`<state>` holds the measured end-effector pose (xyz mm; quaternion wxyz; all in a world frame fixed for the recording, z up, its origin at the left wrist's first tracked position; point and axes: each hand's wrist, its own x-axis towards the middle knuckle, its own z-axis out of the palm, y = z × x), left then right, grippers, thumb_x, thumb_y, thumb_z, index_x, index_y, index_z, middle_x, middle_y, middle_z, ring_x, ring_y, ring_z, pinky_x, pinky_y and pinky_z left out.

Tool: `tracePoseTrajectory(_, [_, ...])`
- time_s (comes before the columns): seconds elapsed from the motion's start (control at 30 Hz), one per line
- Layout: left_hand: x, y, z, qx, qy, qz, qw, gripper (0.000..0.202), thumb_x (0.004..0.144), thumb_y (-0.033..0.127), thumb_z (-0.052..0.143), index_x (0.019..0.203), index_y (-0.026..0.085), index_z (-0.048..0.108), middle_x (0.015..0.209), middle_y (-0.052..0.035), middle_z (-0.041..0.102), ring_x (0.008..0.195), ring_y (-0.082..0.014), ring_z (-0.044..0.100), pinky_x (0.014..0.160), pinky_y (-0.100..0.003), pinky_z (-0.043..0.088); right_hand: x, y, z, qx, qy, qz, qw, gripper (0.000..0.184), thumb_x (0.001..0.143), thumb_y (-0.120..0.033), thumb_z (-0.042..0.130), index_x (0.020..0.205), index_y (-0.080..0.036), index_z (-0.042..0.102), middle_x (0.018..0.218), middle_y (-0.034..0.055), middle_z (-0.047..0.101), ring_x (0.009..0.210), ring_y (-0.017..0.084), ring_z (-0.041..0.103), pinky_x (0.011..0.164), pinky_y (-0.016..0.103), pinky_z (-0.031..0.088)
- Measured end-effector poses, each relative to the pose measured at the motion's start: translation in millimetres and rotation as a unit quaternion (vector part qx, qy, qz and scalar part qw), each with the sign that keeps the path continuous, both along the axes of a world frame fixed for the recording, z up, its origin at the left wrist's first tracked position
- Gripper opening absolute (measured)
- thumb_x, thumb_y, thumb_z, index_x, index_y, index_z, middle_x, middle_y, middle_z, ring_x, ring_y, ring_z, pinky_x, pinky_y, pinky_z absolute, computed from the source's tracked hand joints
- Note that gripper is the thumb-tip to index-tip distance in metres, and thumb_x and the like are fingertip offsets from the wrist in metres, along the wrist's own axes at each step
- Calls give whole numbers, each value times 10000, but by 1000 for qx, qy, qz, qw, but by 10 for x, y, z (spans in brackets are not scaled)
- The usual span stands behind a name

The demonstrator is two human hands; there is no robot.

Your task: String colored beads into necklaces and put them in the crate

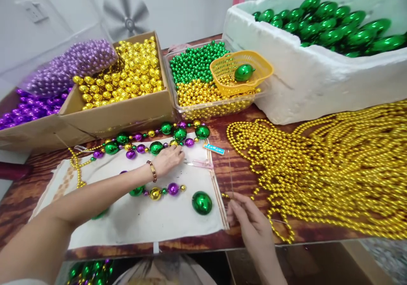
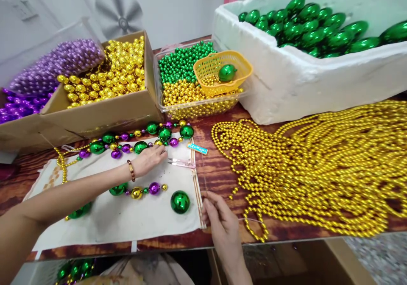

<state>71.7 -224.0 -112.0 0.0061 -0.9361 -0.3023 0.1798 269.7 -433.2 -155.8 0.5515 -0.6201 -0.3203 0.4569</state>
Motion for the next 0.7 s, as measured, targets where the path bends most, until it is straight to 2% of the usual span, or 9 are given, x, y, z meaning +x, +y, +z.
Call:
tracePoseTrajectory(0.17, [-36,-67,-2,-48,-105,83,990,222,952,78,401,981,116,618,1107,-157,609,1038,-257,599,842,-375,514,121,147,-17,10,-65,17,998,330,873,-456,657,1056,-185,704,711,31,685,603,161,653,533,239,550])
tracePoseTrajectory(0.23, [-46,-113,-7,-141,-239,157,948,167,939,118,464,946,127,631,1065,-132,617,982,-237,626,833,-367,528,133,210,-41,23,-88,30,995,304,884,-444,645,1028,-182,703,722,39,701,621,165,671,547,236,557])
tracePoseTrajectory(0.27, [-45,-144,-5,-222,-319,202,899,134,930,146,502,937,132,635,1025,-113,624,934,-217,644,819,-353,538,127,237,-49,33,-97,38,994,283,892,-434,636,999,-181,707,718,38,703,618,162,673,551,233,557])
tracePoseTrajectory(0.3, [-39,-178,4,-315,-397,249,825,108,920,175,539,936,137,638,981,-93,631,886,-196,659,804,-336,548,114,259,-53,43,-105,45,993,262,900,-420,626,968,-181,711,705,34,698,605,156,670,551,228,555])
tracePoseTrajectory(0.4, [0,-277,58,-528,-562,361,524,122,889,239,632,953,138,654,908,-56,651,793,-147,689,772,-284,564,49,289,-23,75,-119,55,989,214,915,-368,612,935,-188,727,647,6,663,542,132,639,526,210,539])
tracePoseTrajectory(0.47, [30,-326,105,-570,-614,393,379,157,866,244,683,975,131,675,907,-56,669,787,-139,701,766,-264,566,7,279,22,94,-134,56,985,191,914,-338,613,940,-199,742,622,-8,642,519,124,622,495,198,523])
tracePoseTrajectory(0.5, [44,-345,124,-578,-628,398,336,165,855,230,701,980,123,686,892,-56,674,785,-139,705,766,-261,567,-8,268,46,103,-144,53,983,183,913,-324,614,939,-204,749,618,-11,637,518,123,620,489,195,518])
tracePoseTrajectory(0.57, [64,-373,149,-588,-643,395,289,172,848,191,708,996,104,703,855,-60,681,792,-149,708,785,-275,572,-26,242,90,114,-168,45,978,169,910,-296,616,927,-214,763,596,-18,620,535,128,629,510,199,528])
tracePoseTrajectory(0.7, [74,-394,141,-592,-661,387,250,146,827,136,718,967,93,722,852,-63,689,809,-171,712,823,-325,576,-26,200,127,136,-207,42,968,157,902,-252,623,925,-225,776,522,-32,569,614,161,678,629,234,572])
